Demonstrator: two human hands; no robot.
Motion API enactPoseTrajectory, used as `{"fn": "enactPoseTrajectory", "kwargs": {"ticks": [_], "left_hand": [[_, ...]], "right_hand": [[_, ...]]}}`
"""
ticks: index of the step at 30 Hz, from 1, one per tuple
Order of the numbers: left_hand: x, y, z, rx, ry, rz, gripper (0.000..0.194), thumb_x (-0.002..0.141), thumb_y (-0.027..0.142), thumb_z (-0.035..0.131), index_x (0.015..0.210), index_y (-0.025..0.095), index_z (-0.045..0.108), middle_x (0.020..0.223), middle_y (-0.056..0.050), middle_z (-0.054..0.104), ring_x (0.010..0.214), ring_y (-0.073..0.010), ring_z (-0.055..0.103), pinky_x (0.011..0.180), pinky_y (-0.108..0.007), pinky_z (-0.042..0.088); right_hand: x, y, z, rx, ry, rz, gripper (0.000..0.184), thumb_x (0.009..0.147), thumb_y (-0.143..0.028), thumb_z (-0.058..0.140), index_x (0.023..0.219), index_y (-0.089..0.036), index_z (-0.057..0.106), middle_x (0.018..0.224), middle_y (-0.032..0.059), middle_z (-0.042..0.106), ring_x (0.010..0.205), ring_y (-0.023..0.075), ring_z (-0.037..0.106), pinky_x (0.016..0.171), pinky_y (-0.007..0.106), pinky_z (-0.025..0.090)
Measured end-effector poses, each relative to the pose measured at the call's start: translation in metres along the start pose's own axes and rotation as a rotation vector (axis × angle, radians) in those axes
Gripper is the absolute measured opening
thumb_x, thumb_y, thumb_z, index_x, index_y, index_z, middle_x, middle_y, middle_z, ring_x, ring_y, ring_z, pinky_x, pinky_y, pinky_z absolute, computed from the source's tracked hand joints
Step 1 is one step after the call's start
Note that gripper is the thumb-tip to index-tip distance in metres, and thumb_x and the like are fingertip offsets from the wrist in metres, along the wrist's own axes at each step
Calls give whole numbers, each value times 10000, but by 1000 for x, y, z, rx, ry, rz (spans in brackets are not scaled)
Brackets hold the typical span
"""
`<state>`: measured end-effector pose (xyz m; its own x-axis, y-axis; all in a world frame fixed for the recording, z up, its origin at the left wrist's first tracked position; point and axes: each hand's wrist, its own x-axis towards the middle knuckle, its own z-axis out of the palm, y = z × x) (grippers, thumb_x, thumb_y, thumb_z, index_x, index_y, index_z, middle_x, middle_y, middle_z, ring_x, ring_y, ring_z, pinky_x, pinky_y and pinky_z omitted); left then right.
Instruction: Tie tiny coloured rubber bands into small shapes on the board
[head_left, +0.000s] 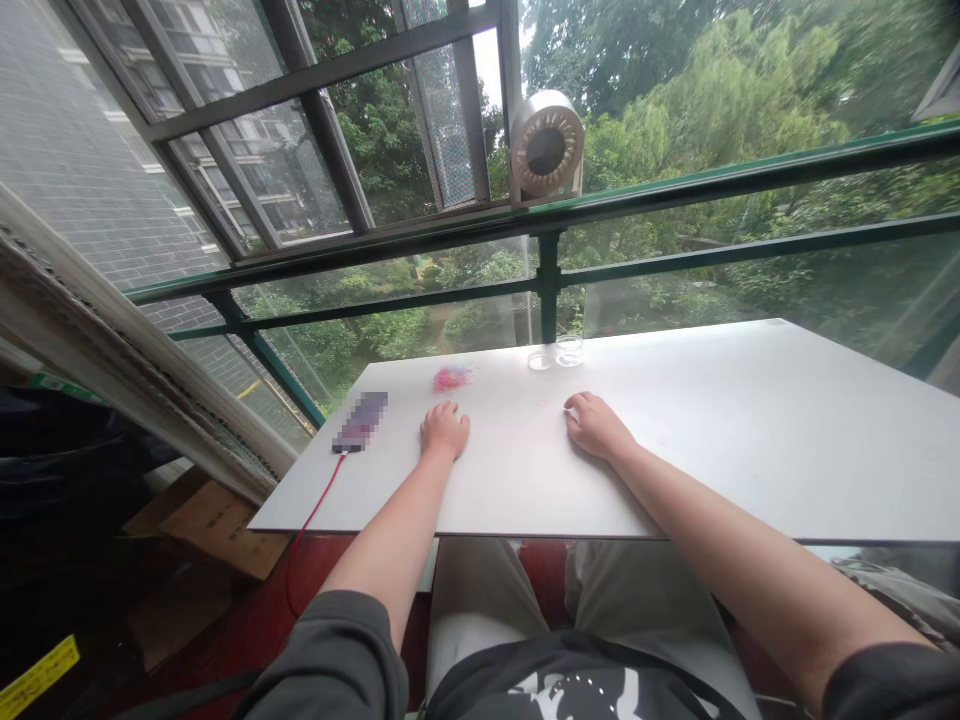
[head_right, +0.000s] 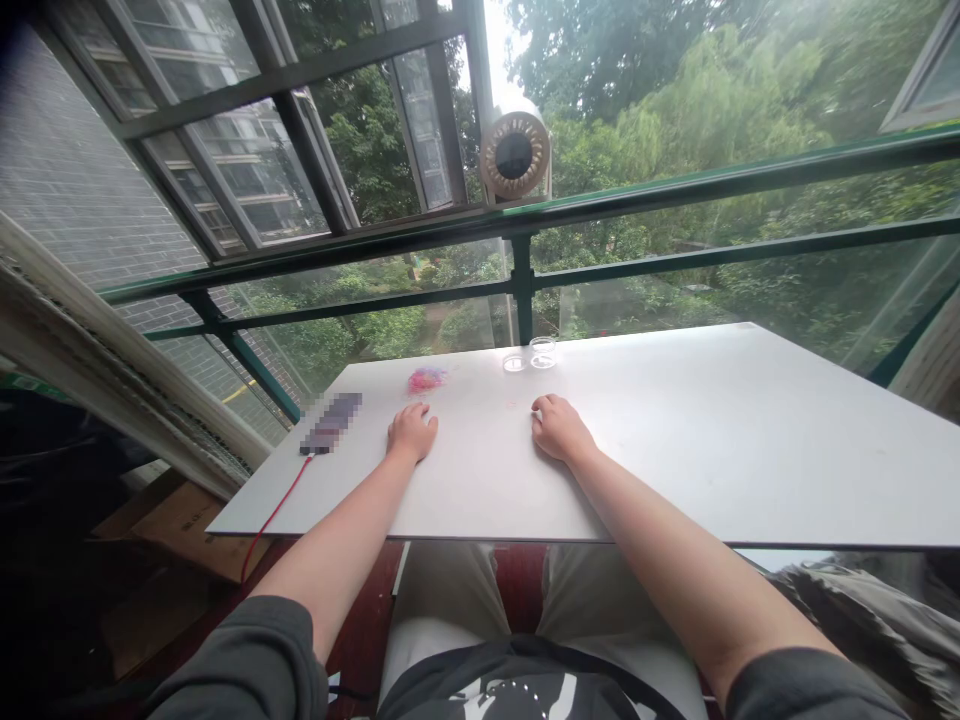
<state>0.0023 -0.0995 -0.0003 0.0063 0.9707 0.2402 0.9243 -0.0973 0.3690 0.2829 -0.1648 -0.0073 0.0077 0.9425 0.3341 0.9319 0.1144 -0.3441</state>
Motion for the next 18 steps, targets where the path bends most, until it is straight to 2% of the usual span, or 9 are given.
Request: {"fn": "enactPoseTrajectory", "kwargs": {"ticks": [14, 18], "left_hand": [[-5, 1, -3, -8, 14, 7, 379, 831, 324, 459, 1168, 211, 592, 1341, -71, 519, 1243, -253, 428, 1047, -373, 311], [-4, 1, -3, 1, 23, 9, 367, 816, 325, 484, 1142, 205, 602, 1288, -88, 553, 1198, -259, 465, 1008, -372, 350]], "right_hand": [[0, 0, 0, -7, -4, -22, 227, 836, -198, 451, 1004, -143, 593, 1104, 125, 584, 1055, 246, 522, 910, 336, 390], [0, -2, -1, -12, -5, -30, 231, 833, -195, 453, 1009, -133, 589, 1098, 134, 588, 1049, 250, 524, 914, 337, 385]]}}
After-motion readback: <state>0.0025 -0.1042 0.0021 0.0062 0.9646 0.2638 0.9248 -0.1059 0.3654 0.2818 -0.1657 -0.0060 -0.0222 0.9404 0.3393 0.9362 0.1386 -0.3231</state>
